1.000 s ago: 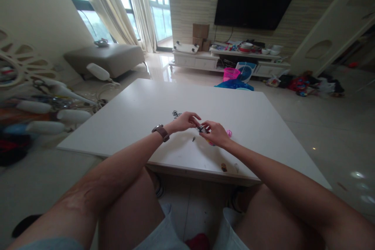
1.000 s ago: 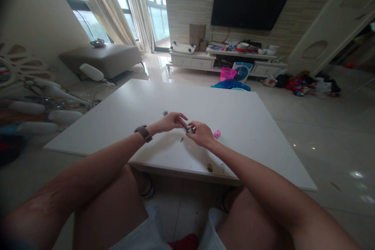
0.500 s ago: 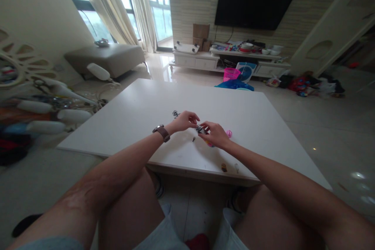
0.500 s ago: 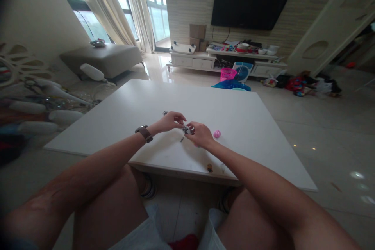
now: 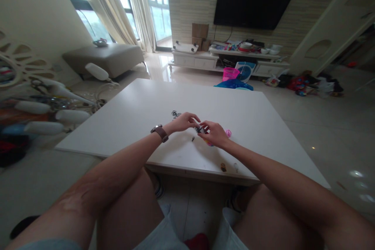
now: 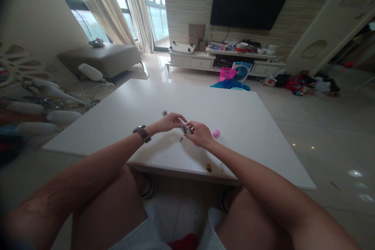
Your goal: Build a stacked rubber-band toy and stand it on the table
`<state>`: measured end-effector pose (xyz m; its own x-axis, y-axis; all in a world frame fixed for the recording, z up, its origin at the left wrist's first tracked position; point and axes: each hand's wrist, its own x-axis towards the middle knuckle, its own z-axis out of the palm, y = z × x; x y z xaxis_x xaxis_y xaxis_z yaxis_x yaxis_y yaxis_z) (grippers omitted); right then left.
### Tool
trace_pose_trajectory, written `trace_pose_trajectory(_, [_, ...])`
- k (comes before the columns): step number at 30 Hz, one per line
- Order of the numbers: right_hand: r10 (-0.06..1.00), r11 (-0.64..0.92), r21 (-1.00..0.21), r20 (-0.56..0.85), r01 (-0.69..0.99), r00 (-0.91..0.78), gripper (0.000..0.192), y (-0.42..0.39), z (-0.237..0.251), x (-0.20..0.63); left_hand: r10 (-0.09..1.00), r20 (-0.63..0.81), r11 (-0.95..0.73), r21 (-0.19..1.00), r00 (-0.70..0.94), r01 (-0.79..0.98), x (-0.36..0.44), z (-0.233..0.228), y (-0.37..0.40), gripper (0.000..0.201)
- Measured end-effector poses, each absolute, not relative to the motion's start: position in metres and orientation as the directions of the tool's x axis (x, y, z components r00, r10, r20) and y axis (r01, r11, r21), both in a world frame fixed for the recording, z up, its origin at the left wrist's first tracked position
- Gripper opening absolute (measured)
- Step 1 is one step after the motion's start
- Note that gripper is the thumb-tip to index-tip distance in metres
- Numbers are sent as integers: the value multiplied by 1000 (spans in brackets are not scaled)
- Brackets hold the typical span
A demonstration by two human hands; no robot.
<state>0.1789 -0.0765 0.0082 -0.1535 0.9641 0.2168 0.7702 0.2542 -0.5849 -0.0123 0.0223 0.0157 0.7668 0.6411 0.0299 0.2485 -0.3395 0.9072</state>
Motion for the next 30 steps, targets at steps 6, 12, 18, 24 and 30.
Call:
trace_pose_trajectory(6, [963, 256, -583, 222, 771, -152, 32, -75, 4, 180, 666, 72, -387, 884, 742, 261, -21, 21, 27, 28])
trace_pose_trajectory(12, [961, 265, -592, 229, 761, -156, 31, -76, 6, 179, 615, 12, -439, 836, 788, 330, -26, 32, 17, 33])
trace_pose_trajectory(18, [949, 291, -582, 277, 759, -152, 32, -78, 5, 179, 524, -101, -337, 887, 846, 315, -17, 28, 4, 57])
trace_pose_trajectory(24, [918, 360, -556, 355, 749, -177, 26, -81, 5, 179, 483, -112, -171, 961, 868, 219, -9, 20, 2, 63])
trace_pose_trajectory(30, [892, 422, -513, 382, 748, -241, 17, -85, 9, 179, 486, -115, -74, 982, 866, 172, -3, 22, -1, 63])
